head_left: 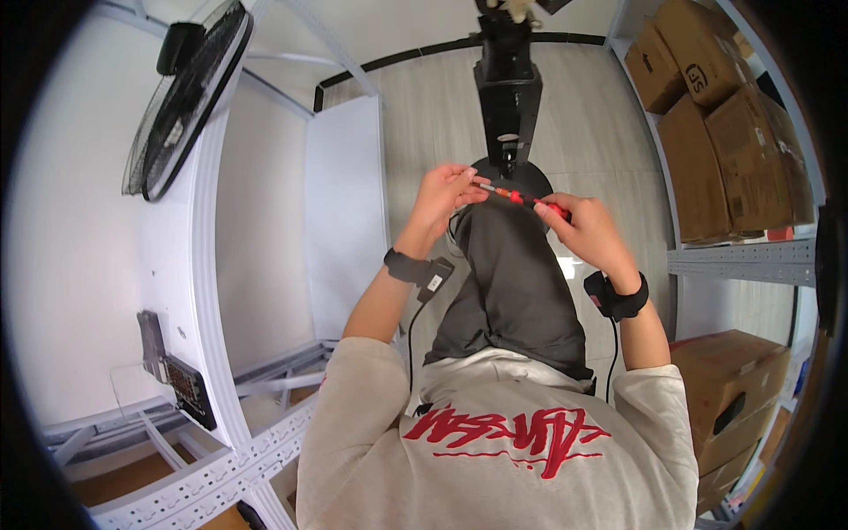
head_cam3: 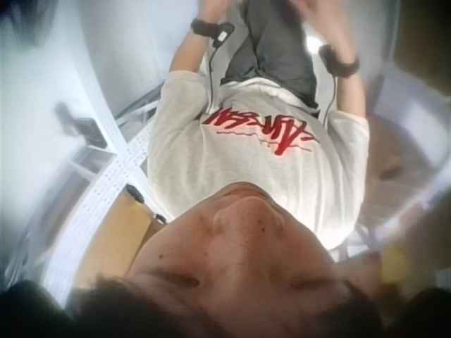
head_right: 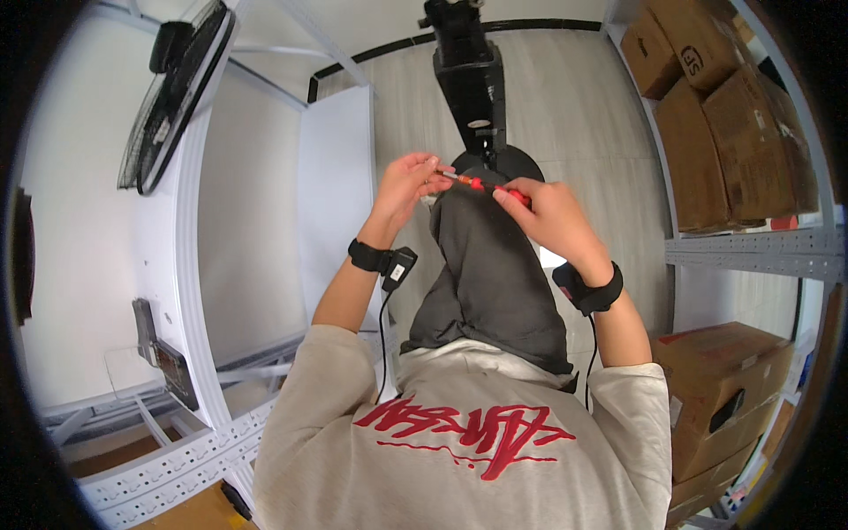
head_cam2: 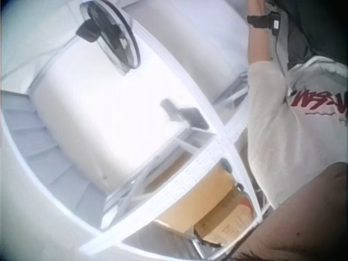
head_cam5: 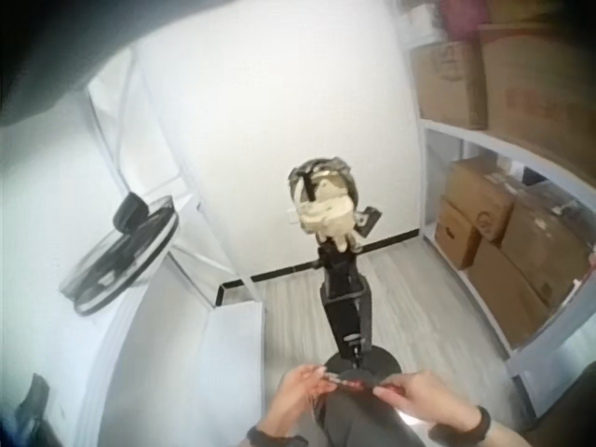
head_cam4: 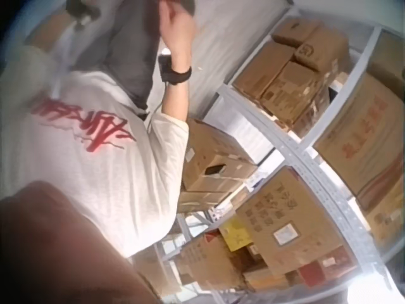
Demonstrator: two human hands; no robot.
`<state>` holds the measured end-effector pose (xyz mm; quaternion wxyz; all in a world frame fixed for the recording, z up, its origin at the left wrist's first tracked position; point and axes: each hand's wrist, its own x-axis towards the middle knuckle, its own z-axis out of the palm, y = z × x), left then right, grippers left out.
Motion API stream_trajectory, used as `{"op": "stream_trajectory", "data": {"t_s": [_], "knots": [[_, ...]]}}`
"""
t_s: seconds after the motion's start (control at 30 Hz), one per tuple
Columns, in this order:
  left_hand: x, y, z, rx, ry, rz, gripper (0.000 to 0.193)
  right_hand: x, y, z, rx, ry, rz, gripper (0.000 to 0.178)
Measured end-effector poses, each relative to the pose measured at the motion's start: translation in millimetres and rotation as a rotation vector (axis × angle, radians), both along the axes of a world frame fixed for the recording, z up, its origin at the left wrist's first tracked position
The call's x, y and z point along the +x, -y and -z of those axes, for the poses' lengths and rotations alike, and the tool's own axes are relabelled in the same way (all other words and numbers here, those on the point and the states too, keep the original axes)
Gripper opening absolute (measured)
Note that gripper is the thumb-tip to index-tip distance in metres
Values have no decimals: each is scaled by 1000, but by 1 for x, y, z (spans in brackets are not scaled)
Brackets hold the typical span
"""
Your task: The person uses a screwdriver to tighten screws on a small mechanical component held in a clamp. They repeatedly insert and remove screws, adjust the component, and continue tightening multiple screws throughout the clip.
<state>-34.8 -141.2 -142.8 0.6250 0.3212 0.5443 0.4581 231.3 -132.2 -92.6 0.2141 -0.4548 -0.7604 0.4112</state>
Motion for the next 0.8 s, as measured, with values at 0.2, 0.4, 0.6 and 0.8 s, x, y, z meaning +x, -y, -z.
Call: {"op": "stream_trajectory", "data": {"t_s": [0.2, 0.4, 0.6, 0.8], "knots": [[10, -8, -9, 3, 285, -118, 24, 7, 8, -1, 60, -164, 122, 26], [21, -17, -13, -17, 351, -174, 21, 24, 16, -12, 69, -303, 250, 24], [15, -40, -30, -7, 402, -142, 18, 34, 17, -37, 174, -456, 426, 23], [33, -59, -87, 81, 378, -141, 18, 32, 10, -57, 368, -590, 524, 23]]}}
